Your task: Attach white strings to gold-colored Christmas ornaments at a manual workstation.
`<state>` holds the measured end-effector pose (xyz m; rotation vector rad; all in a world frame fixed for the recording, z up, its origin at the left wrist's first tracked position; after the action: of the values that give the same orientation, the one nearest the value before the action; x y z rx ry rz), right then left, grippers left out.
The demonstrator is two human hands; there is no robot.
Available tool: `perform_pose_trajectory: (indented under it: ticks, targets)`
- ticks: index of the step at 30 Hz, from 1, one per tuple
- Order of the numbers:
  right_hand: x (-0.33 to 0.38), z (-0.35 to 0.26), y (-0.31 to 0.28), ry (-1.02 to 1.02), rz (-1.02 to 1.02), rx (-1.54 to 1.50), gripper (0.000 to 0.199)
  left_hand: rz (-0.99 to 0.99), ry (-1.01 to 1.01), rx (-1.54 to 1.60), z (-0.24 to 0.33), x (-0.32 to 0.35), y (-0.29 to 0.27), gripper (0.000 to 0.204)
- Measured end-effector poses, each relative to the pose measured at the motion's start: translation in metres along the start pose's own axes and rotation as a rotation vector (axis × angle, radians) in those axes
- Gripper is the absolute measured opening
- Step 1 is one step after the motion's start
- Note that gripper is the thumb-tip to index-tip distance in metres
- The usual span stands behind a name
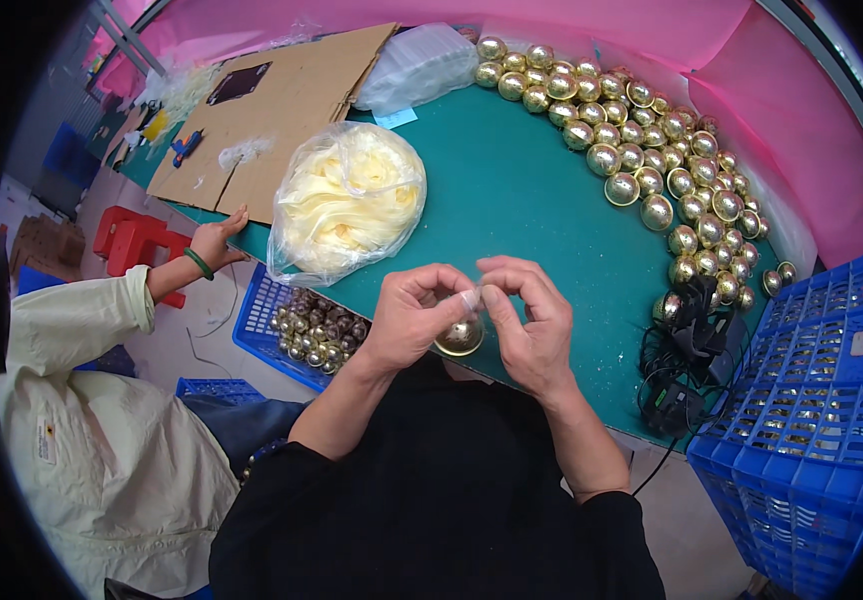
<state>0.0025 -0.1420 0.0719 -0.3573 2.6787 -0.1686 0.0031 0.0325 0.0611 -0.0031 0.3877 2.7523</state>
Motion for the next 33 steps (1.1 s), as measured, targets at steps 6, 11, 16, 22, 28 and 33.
perform_pose_trajectory:
  ticks: [6, 11, 16, 22, 28, 33]
  targets:
    - [0.009, 0.002, 0.004, 0.150, 0.050, 0.081, 0.010, 0.108, 0.179, -0.021, -0.016, -0.005, -0.002, 0.003]
    - [0.008, 0.008, 0.008, 0.167, 0.064, 0.045, 0.009, 0.126, 0.079, -0.001, -0.016, -0.005, -0.001, 0.003]
    - [0.011, 0.024, 0.009, 0.259, 0.076, -0.087, 0.010, 0.094, 0.083, 0.031, -0.024, -0.005, -0.005, 0.003]
    - [0.011, 0.033, 0.020, 0.240, 0.118, -0.128, 0.010, 0.066, 0.169, 0.243, -0.050, -0.010, -0.007, 0.013]
    - [0.011, 0.039, 0.028, 0.284, 0.220, -0.330, 0.008, 0.079, 0.068, 0.339, -0.054, -0.007, -0.009, 0.021]
    - [0.014, 0.039, 0.028, 0.226, 0.186, -0.222, 0.012, 0.134, 0.073, 0.306, -0.050, -0.006, -0.003, 0.023]
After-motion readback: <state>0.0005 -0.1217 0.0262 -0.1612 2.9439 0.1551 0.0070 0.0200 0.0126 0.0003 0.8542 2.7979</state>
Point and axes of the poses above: each hand's wrist, its own x-axis away from the middle knuckle, its own y-axis out of the palm, z = x × y, the point moved 2 cm from there along -x, towards the middle knuckle, and after that the axes turned 5 degrees about -z, right-handed, at the moved point
